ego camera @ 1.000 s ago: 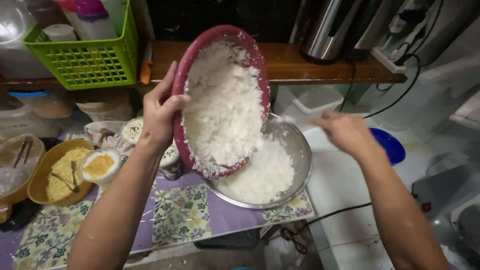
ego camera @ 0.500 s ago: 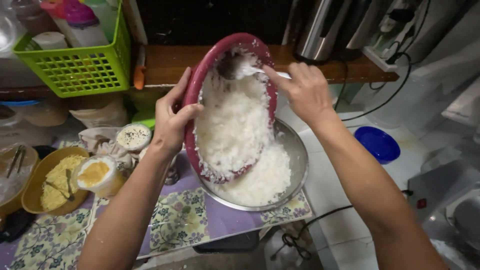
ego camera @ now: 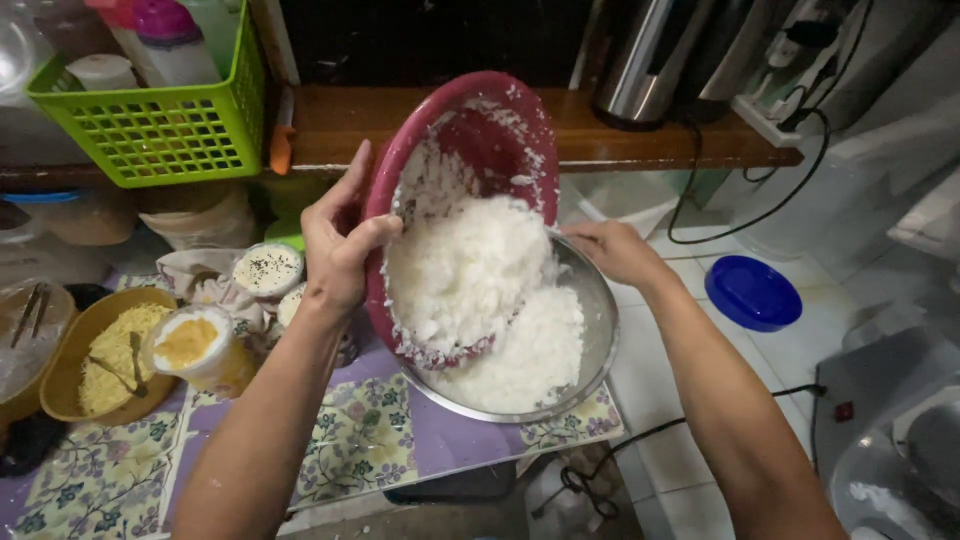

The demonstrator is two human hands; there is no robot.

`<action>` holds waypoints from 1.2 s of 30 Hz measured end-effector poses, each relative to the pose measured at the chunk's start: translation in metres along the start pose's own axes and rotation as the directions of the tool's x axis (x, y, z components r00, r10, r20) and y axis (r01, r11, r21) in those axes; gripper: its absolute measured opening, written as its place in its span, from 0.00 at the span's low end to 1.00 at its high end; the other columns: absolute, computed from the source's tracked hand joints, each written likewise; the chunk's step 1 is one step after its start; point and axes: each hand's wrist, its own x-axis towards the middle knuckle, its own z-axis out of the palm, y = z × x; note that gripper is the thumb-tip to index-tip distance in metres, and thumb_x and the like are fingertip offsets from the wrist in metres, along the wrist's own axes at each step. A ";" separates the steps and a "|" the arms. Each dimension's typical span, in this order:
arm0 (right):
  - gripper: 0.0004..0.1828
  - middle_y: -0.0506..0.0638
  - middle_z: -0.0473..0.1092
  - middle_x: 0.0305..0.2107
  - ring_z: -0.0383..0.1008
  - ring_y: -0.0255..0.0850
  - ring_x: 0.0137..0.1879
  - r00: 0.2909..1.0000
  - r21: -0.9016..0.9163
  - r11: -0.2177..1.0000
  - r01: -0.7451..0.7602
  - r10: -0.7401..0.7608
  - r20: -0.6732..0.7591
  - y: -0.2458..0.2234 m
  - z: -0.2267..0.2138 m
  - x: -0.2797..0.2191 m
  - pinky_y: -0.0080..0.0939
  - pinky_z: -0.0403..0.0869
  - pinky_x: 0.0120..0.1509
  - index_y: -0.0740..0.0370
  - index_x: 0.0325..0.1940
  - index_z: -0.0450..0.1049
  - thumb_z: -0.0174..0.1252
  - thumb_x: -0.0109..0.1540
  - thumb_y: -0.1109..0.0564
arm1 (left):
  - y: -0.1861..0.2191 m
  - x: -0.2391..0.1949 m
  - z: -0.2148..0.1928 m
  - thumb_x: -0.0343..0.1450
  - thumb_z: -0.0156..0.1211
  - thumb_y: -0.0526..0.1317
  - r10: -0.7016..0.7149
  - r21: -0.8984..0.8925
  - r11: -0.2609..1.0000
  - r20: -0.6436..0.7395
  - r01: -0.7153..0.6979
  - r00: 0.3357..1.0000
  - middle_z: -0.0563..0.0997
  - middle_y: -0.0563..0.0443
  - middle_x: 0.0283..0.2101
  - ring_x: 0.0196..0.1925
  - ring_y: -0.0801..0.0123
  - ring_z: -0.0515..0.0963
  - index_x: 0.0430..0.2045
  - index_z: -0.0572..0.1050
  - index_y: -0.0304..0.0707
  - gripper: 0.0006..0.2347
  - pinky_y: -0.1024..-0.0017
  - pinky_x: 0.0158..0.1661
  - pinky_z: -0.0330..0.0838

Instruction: Scraping rice from an ice shaver and then cleaning kitchen tools in a sink.

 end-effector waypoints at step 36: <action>0.19 0.57 0.78 0.46 0.79 0.57 0.48 0.956 -0.169 0.981 -0.090 0.037 -0.291 0.001 0.014 -0.027 0.53 0.76 0.49 0.45 0.58 0.79 0.56 0.64 0.58 | 0.021 0.006 0.021 0.61 0.65 0.40 0.209 0.015 0.978 0.036 -0.210 0.977 0.76 0.44 0.63 0.60 0.69 0.77 0.71 0.63 0.26 0.39 0.73 0.64 0.70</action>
